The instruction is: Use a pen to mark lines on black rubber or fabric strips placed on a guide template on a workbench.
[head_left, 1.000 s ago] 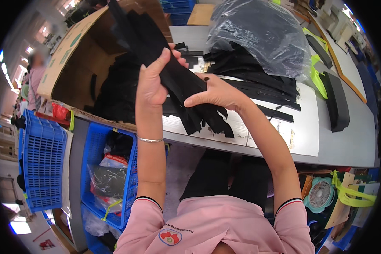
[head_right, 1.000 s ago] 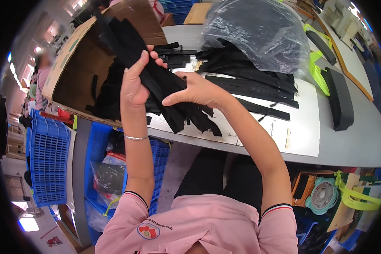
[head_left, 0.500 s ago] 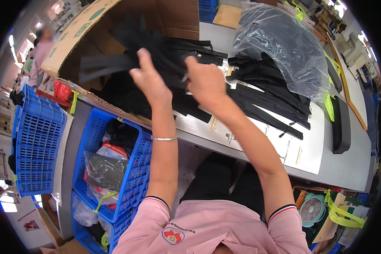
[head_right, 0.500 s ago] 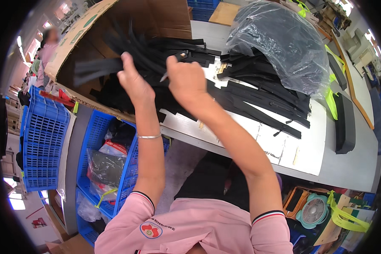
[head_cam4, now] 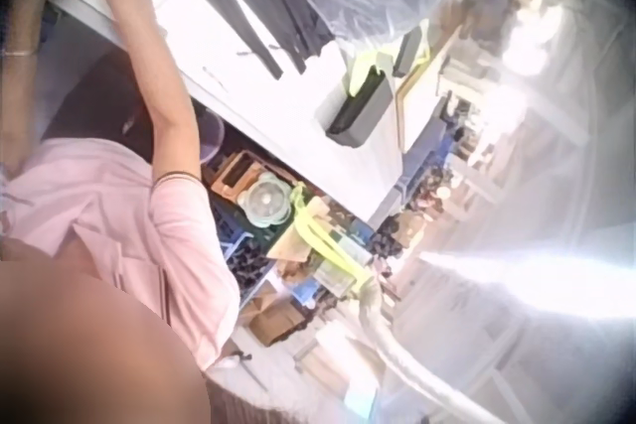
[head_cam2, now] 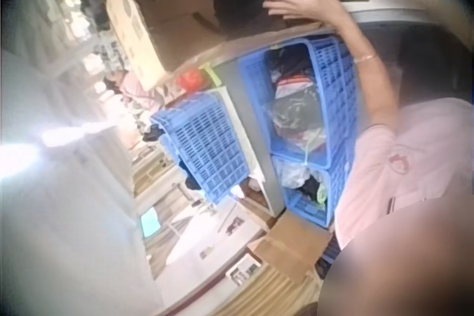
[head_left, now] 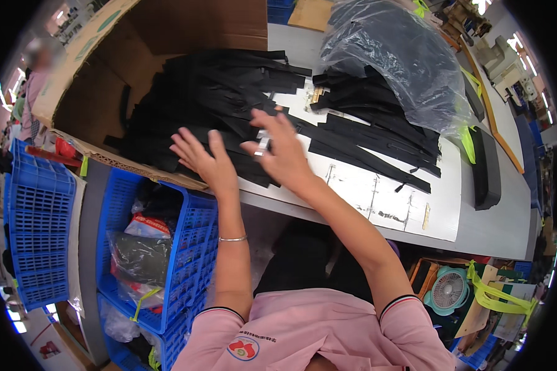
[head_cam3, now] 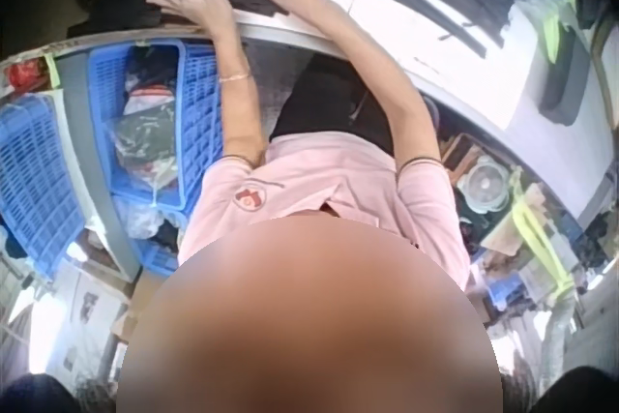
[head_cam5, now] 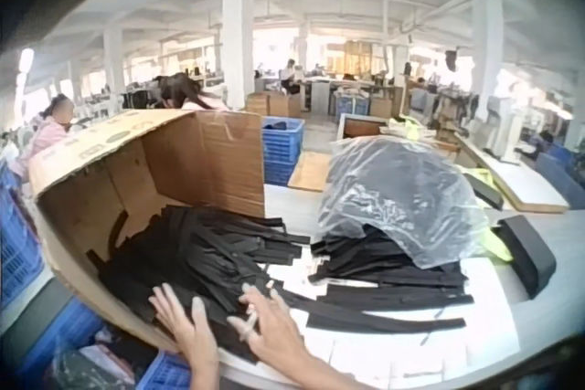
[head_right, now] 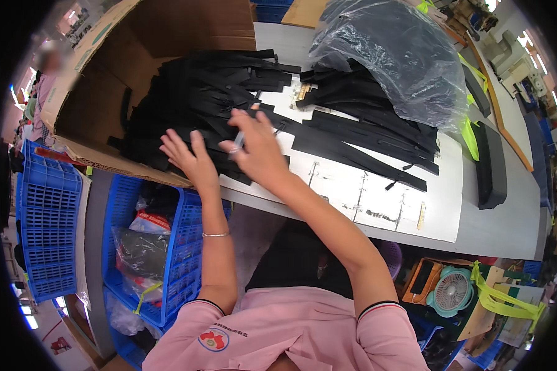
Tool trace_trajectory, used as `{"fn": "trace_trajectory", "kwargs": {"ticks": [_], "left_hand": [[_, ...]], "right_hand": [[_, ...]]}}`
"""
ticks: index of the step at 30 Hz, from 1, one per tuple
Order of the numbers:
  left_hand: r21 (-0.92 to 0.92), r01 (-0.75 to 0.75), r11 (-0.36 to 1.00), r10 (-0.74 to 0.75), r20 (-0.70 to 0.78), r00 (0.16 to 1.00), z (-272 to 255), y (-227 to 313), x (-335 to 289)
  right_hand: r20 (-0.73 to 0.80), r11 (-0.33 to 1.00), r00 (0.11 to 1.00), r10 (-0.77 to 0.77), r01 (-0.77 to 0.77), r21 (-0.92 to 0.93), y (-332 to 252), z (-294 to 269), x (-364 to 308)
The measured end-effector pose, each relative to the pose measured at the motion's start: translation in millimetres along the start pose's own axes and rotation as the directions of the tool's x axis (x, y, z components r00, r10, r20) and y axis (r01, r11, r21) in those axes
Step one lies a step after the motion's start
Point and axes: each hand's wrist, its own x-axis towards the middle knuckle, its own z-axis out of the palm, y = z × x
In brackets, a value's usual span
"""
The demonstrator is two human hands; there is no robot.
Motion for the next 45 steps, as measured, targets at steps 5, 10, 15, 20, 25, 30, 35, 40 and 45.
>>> {"fn": "trace_trajectory", "kwargs": {"ticks": [5,10,15,20,25,30,35,40,45], "left_hand": [[0.204,-0.408,0.890,0.343,0.290,0.893,0,10,-32],[0.019,-0.562,0.827,0.529,0.315,0.788,14,42,-42],[-0.080,-0.713,0.696,0.600,0.609,0.518,65,50,-40],[-0.072,-0.757,0.649,0.580,0.691,0.431,86,52,-32],[-0.202,-0.294,0.934,0.316,0.853,0.416,63,110,-28],[-0.178,-0.071,0.981,0.184,0.979,0.091,54,134,-41],[-0.165,-0.267,0.949,0.186,0.981,0.056,53,121,-79],[-0.192,-0.551,0.812,0.371,0.898,0.235,39,117,-106],[-0.407,-0.575,0.710,0.578,0.803,0.144,30,123,-168]], "right_hand": [[-0.152,0.901,0.986,0.073,-0.130,-0.414,31,-100,-66],[-0.196,0.802,0.967,0.162,-0.245,-0.545,65,-166,-122],[-0.208,0.861,0.941,0.267,-0.330,-0.388,76,-191,-107],[-0.207,0.909,0.905,0.371,-0.400,-0.120,73,-219,-96],[-0.073,0.823,0.835,0.545,-0.516,0.239,69,-270,-111],[-0.007,0.704,0.729,0.684,-0.658,0.269,56,-310,-150],[-0.114,0.789,0.801,0.588,-0.598,-0.136,45,-311,-197],[-0.473,0.731,0.837,0.273,-0.501,-0.464,28,-291,-247],[-0.393,0.682,0.898,0.199,-0.414,-0.603,33,-272,-279]]}}
